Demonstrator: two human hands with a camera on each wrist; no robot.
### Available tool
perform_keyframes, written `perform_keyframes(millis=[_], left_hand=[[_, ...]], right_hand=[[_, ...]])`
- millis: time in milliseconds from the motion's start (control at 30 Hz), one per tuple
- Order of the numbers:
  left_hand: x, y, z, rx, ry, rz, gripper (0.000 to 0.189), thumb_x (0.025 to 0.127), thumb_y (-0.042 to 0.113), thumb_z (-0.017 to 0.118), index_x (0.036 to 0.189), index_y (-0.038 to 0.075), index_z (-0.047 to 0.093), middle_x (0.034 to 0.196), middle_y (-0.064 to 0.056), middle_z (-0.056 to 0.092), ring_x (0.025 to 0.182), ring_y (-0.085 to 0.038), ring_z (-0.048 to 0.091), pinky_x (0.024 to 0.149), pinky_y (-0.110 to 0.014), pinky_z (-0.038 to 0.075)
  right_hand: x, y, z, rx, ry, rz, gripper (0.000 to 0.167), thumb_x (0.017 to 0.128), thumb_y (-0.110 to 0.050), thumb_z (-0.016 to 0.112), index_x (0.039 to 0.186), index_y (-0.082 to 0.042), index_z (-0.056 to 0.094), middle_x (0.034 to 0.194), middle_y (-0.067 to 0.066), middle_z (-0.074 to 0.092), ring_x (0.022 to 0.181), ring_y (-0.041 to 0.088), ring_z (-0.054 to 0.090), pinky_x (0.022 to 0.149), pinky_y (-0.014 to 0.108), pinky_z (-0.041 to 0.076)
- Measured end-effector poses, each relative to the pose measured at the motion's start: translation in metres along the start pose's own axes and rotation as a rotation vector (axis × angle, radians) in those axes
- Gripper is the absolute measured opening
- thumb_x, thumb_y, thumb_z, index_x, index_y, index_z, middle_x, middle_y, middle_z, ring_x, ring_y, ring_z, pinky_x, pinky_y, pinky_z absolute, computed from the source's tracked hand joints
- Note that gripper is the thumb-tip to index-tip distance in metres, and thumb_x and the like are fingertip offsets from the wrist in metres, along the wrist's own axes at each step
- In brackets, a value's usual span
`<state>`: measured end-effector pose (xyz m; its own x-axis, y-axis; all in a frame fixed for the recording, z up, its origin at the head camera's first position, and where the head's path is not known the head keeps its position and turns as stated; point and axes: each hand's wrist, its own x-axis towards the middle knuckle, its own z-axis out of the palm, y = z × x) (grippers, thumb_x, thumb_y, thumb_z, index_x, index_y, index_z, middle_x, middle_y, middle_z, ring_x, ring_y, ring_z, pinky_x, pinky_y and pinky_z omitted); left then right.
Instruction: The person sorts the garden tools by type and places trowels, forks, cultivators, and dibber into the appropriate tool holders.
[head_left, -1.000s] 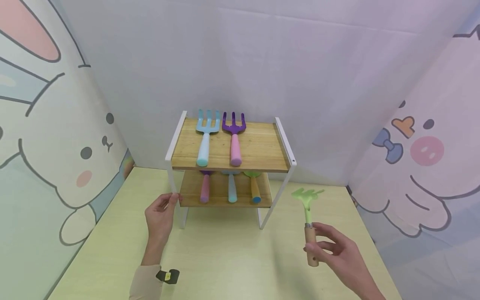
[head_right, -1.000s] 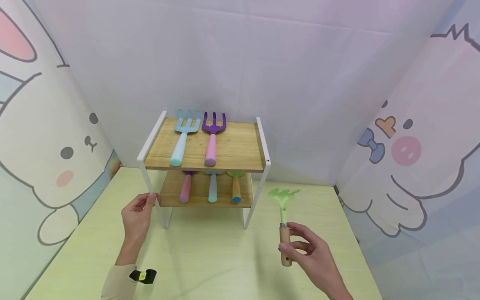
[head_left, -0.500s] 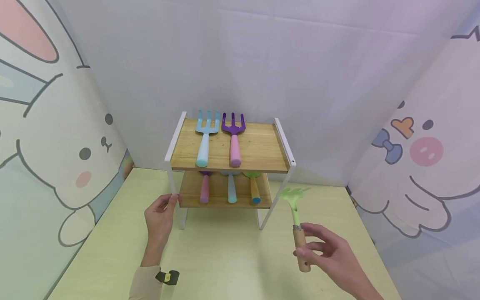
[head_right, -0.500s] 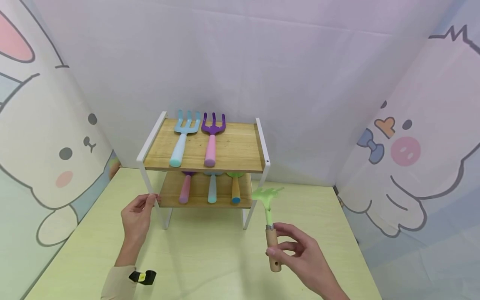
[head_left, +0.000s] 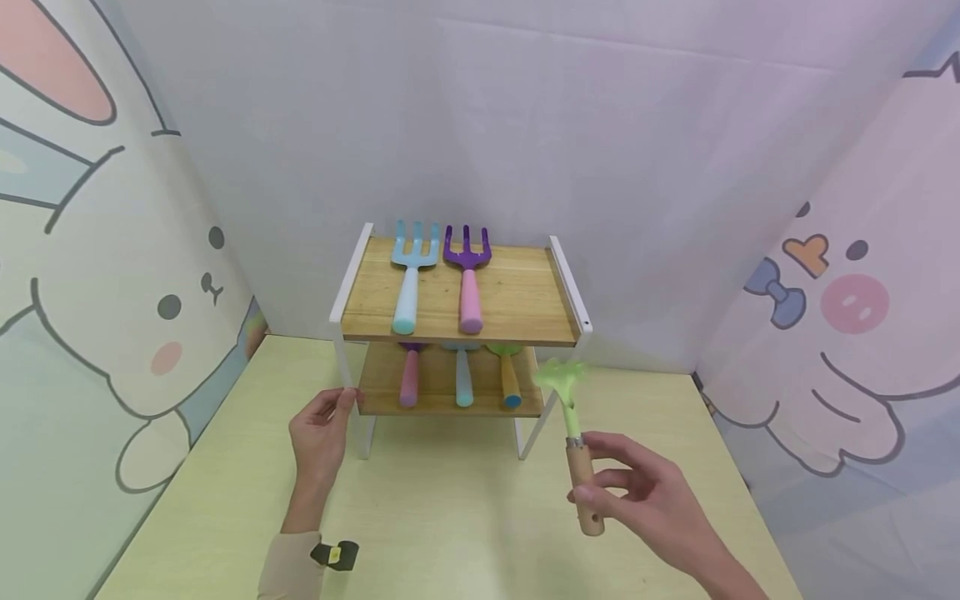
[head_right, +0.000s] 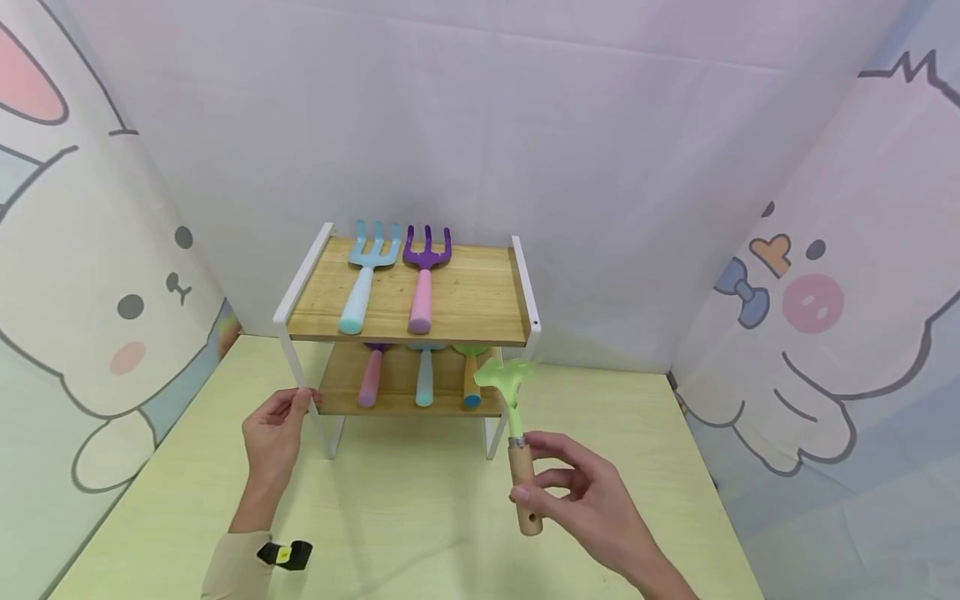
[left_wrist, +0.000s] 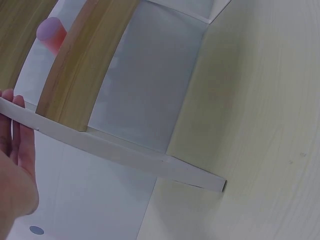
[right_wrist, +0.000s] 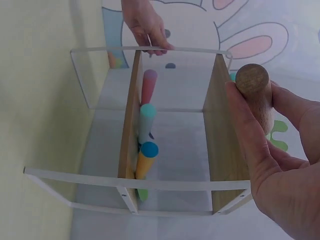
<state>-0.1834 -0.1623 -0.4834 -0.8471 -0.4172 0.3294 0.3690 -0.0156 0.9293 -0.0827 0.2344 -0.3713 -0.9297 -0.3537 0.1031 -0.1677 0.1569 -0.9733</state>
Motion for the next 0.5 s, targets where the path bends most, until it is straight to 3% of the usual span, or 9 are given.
perform_keyframes(millis=[100, 233, 500], left_hand=[[-0.002, 0.008, 0.001, -0.017, -0.009, 0.011, 0.015, 0.097, -0.007, 0.066, 0.093, -0.021, 0.066, 0.085, -0.015, 0.076, 0.082, -0.005, 0.074, 0.086, -0.015, 0.053], [-0.001, 0.007, 0.001, -0.028, -0.012, 0.018, 0.015, 0.097, -0.007, 0.066, 0.093, -0.022, 0.065, 0.084, -0.008, 0.077, 0.082, -0.006, 0.074, 0.087, -0.015, 0.053], [-0.001, 0.008, 0.002, -0.024, -0.007, 0.019, 0.014, 0.096, -0.008, 0.066, 0.093, -0.022, 0.066, 0.084, -0.009, 0.077, 0.081, -0.006, 0.074, 0.088, -0.016, 0.053]], right_hand=[[0.005, -0.004, 0.001, 0.013, -0.02, -0.042, 0.049, 0.093, 0.008, 0.069, 0.14, -0.001, 0.055, 0.127, 0.007, 0.064, 0.092, 0.031, 0.075, 0.068, 0.046, 0.062], [0.013, -0.009, 0.002, 0.021, -0.044, -0.099, 0.049, 0.093, 0.011, 0.068, 0.14, 0.0, 0.056, 0.127, 0.009, 0.063, 0.092, 0.03, 0.076, 0.067, 0.045, 0.062], [0.031, -0.02, 0.004, -0.011, -0.049, -0.121, 0.047, 0.093, 0.008, 0.07, 0.138, -0.001, 0.058, 0.126, 0.014, 0.063, 0.09, 0.03, 0.076, 0.067, 0.045, 0.062]])
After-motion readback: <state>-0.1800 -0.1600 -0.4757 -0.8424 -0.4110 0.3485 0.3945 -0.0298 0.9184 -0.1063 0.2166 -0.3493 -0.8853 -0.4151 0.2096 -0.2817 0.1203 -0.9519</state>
